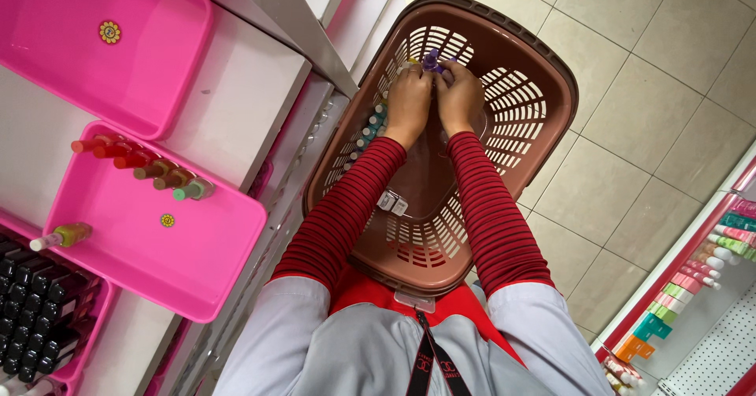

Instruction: The person wipes down small plastic trays with a cloth and then cleans individual bottles of nail polish before placing them onto the trays or into a basket.

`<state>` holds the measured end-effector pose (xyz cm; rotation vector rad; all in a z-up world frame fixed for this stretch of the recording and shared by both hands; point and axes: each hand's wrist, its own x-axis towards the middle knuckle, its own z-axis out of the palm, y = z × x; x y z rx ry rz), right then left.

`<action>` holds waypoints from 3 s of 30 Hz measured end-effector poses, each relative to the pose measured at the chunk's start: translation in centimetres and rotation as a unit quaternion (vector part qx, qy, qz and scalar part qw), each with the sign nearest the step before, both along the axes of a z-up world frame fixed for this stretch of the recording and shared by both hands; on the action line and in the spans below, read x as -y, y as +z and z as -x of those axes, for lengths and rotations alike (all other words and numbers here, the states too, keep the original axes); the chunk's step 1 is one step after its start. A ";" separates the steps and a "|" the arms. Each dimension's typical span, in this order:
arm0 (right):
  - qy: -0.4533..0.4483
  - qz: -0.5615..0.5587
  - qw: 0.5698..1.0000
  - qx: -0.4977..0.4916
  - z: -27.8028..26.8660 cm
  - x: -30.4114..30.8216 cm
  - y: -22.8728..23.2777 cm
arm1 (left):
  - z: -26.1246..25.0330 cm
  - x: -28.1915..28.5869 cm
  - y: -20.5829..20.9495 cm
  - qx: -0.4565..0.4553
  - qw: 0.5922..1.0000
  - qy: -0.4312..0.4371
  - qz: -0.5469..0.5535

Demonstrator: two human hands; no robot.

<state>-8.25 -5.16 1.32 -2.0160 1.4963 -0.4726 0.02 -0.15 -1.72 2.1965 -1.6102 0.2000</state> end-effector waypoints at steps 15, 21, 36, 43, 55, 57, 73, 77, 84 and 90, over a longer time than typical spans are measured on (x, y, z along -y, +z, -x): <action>0.105 -0.009 0.975 0.195 2.0 -4.9 18.9 | -1.0 -7.3 16.6 -0.433 0.892 -0.036 0.126; 0.170 -0.091 0.920 0.341 0.6 -10.5 27.1 | -1.2 -14.5 24.6 -0.546 0.797 -0.022 0.258; 0.579 -0.127 0.678 0.435 -5.8 -22.9 28.5 | -3.6 -31.4 26.8 -0.680 0.659 -0.091 0.307; 0.655 -0.079 0.680 0.319 -7.2 -24.4 27.3 | -3.3 -35.8 28.8 -0.595 0.722 -0.028 0.351; 0.573 -0.113 0.759 0.286 -8.8 -28.4 26.5 | -3.8 -38.9 29.3 -0.117 0.954 0.114 0.252; 0.526 -0.091 0.806 0.257 -9.0 -29.1 26.5 | -3.9 -38.9 28.3 -0.067 0.954 0.130 0.263; 0.683 -0.122 0.668 0.268 -11.0 -28.3 24.3 | -3.7 -40.4 27.3 -0.711 0.620 0.082 0.323; 0.636 -0.081 0.739 0.206 -10.5 -29.4 24.0 | -3.5 -40.1 27.4 -0.523 0.764 0.193 0.324; 0.544 -0.035 0.828 0.130 -10.2 -30.5 25.7 | -3.4 -39.2 26.4 -0.264 0.884 0.238 0.303; 0.520 -0.234 0.771 0.282 -10.5 -29.5 29.5 | -3.8 -39.4 27.0 -0.602 0.668 0.178 0.398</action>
